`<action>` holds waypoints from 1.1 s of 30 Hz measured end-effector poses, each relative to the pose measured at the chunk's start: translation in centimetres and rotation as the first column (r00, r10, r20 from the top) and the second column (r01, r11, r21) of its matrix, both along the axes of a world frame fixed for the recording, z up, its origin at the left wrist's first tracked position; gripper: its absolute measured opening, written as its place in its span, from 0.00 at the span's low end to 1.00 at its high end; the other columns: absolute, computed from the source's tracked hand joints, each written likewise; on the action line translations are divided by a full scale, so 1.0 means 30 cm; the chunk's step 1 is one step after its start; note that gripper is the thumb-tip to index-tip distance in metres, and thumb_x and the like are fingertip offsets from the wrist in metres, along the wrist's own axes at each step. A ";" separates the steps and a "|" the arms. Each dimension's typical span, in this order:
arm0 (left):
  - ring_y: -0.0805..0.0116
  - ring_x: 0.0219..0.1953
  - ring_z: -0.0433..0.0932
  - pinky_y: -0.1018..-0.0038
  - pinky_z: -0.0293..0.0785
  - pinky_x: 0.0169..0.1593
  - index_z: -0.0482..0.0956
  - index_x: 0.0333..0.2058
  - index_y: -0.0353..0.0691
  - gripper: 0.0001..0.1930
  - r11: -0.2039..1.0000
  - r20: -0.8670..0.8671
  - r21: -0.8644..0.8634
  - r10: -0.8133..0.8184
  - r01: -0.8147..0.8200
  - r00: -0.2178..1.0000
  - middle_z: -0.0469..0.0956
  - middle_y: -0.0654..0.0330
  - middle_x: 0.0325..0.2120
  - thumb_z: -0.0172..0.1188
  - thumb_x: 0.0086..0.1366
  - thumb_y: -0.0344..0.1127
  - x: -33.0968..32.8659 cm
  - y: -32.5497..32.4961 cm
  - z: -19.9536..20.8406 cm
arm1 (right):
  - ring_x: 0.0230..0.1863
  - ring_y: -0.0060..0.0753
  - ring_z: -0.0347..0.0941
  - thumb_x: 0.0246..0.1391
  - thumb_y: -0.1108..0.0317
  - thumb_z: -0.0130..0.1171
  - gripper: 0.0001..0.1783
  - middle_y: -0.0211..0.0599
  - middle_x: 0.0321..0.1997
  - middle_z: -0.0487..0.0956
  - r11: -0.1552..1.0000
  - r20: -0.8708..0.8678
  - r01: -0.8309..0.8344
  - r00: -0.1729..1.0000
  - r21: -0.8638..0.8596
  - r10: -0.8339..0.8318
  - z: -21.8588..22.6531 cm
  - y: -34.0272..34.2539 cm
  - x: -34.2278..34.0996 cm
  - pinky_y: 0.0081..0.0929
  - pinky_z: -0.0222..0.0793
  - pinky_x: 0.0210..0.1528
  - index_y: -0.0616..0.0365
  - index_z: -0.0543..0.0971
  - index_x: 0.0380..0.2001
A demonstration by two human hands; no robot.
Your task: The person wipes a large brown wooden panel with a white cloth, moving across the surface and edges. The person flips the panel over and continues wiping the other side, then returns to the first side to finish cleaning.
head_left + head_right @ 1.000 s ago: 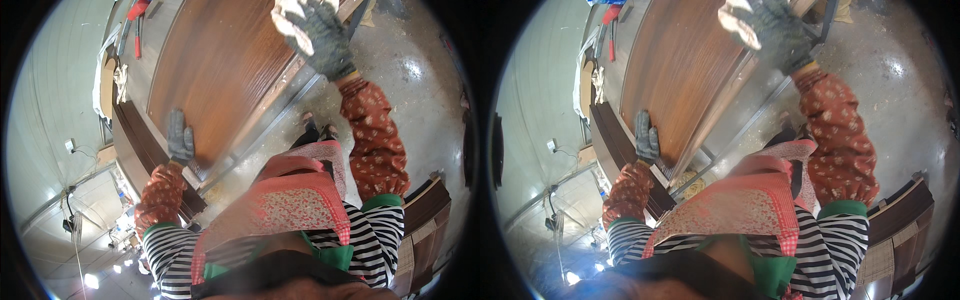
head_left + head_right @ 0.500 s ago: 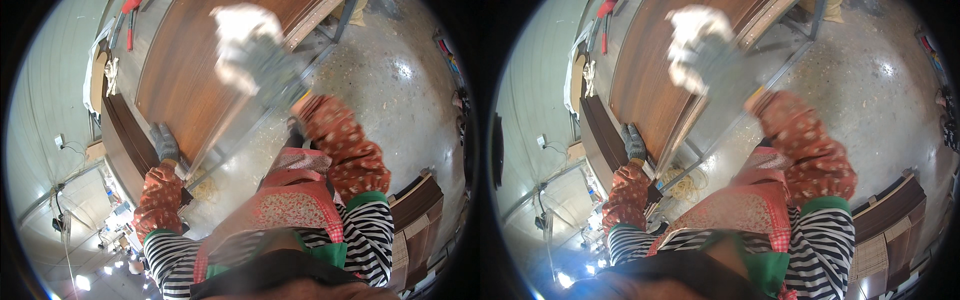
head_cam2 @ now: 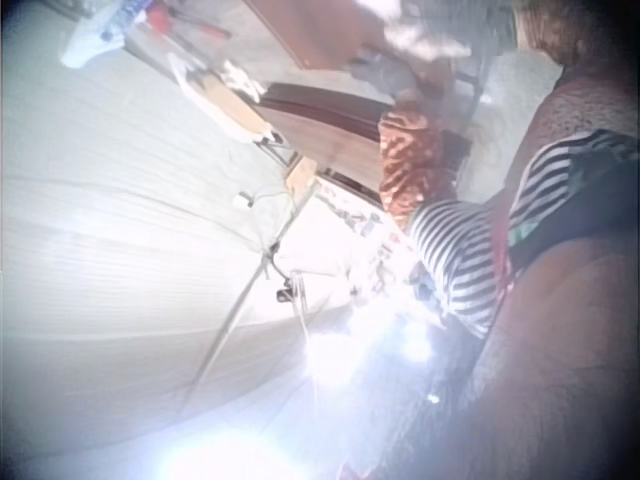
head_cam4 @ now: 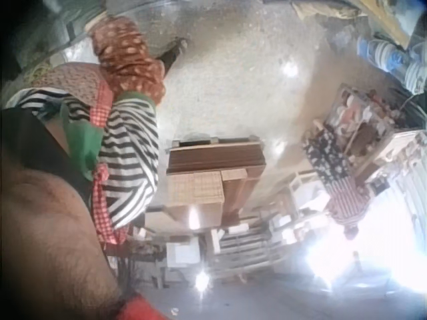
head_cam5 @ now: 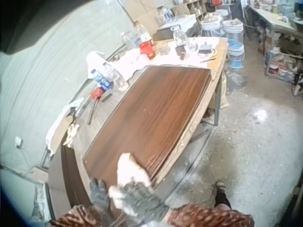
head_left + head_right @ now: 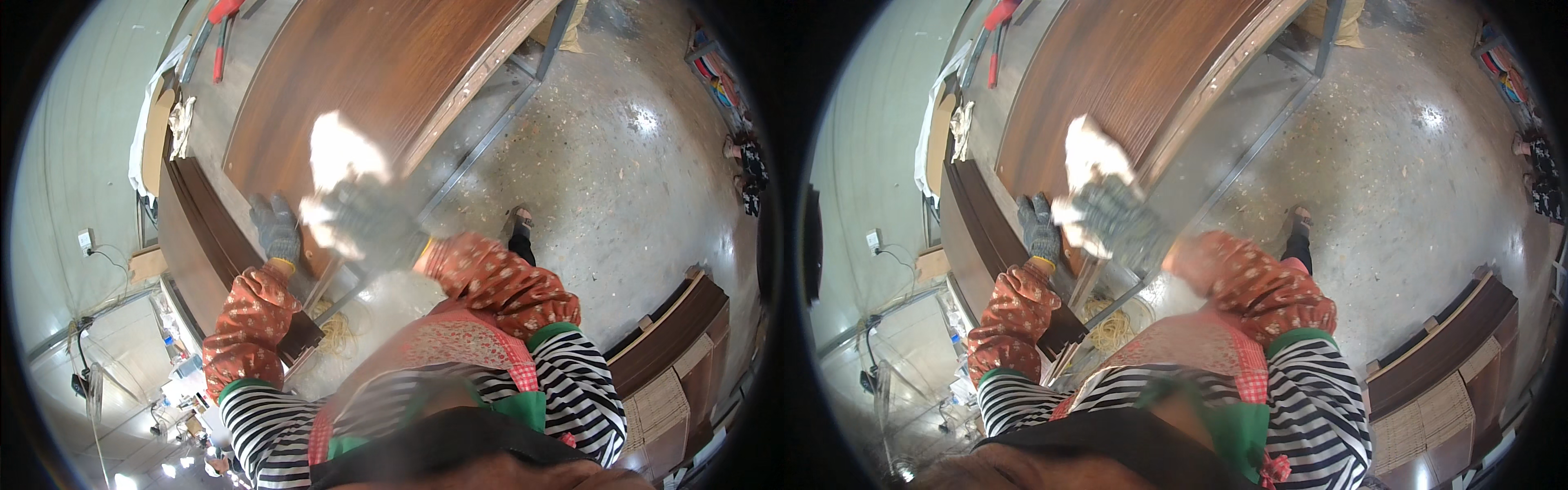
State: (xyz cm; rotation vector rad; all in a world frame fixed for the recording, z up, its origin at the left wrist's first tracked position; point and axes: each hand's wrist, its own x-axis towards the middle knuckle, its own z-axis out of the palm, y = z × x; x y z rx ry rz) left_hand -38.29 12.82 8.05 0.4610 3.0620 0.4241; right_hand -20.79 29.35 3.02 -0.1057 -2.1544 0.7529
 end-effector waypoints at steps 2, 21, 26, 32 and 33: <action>0.32 0.64 0.59 0.54 0.57 0.67 0.56 0.67 0.34 0.37 0.984 -0.092 -0.147 -0.110 0.096 0.990 0.56 0.31 0.64 0.43 0.71 0.58 -0.022 -0.029 -0.019 | 0.61 0.40 0.67 0.56 0.54 0.60 0.22 0.33 0.59 0.72 0.985 -0.056 -0.171 0.984 0.014 0.172 -0.022 -0.061 -0.034 0.45 0.63 0.63 0.45 0.76 0.53; 0.34 0.54 0.66 0.47 0.72 0.51 0.67 0.58 0.43 0.26 0.993 0.036 0.031 -0.116 0.115 0.993 0.61 0.31 0.57 0.55 0.64 0.48 -0.059 -0.027 0.001 | 0.61 0.39 0.64 0.55 0.56 0.54 0.23 0.30 0.58 0.70 0.997 -0.099 0.024 0.995 0.073 -0.016 0.006 -0.364 -0.109 0.51 0.59 0.61 0.45 0.74 0.54; 0.29 0.58 0.66 0.48 0.65 0.61 0.62 0.64 0.41 0.35 0.959 -0.105 -0.156 -0.255 0.238 0.961 0.61 0.32 0.58 0.49 0.67 0.59 -0.076 -0.014 -0.008 | 0.58 0.38 0.66 0.55 0.55 0.58 0.27 0.34 0.52 0.74 0.961 0.307 0.096 0.935 0.260 -0.177 -0.059 0.061 -0.131 0.44 0.62 0.60 0.49 0.70 0.58; 0.29 0.59 0.64 0.47 0.63 0.62 0.59 0.67 0.44 0.38 0.997 -0.064 -0.030 -0.067 0.065 0.996 0.60 0.32 0.59 0.49 0.66 0.61 -0.048 -0.005 -0.005 | 0.68 0.48 0.61 0.68 0.51 0.44 0.26 0.40 0.69 0.66 0.880 0.088 0.425 0.888 0.214 -0.451 -0.024 0.173 -0.091 0.52 0.54 0.70 0.49 0.66 0.65; 0.29 0.60 0.64 0.46 0.63 0.62 0.59 0.68 0.44 0.38 0.997 -0.098 -0.010 -0.080 0.079 0.992 0.60 0.32 0.60 0.49 0.66 0.61 -0.044 -0.005 -0.007 | 0.67 0.46 0.62 0.68 0.51 0.44 0.26 0.39 0.68 0.66 0.897 0.090 0.380 0.909 0.225 -0.407 -0.018 0.083 -0.096 0.52 0.55 0.68 0.49 0.67 0.64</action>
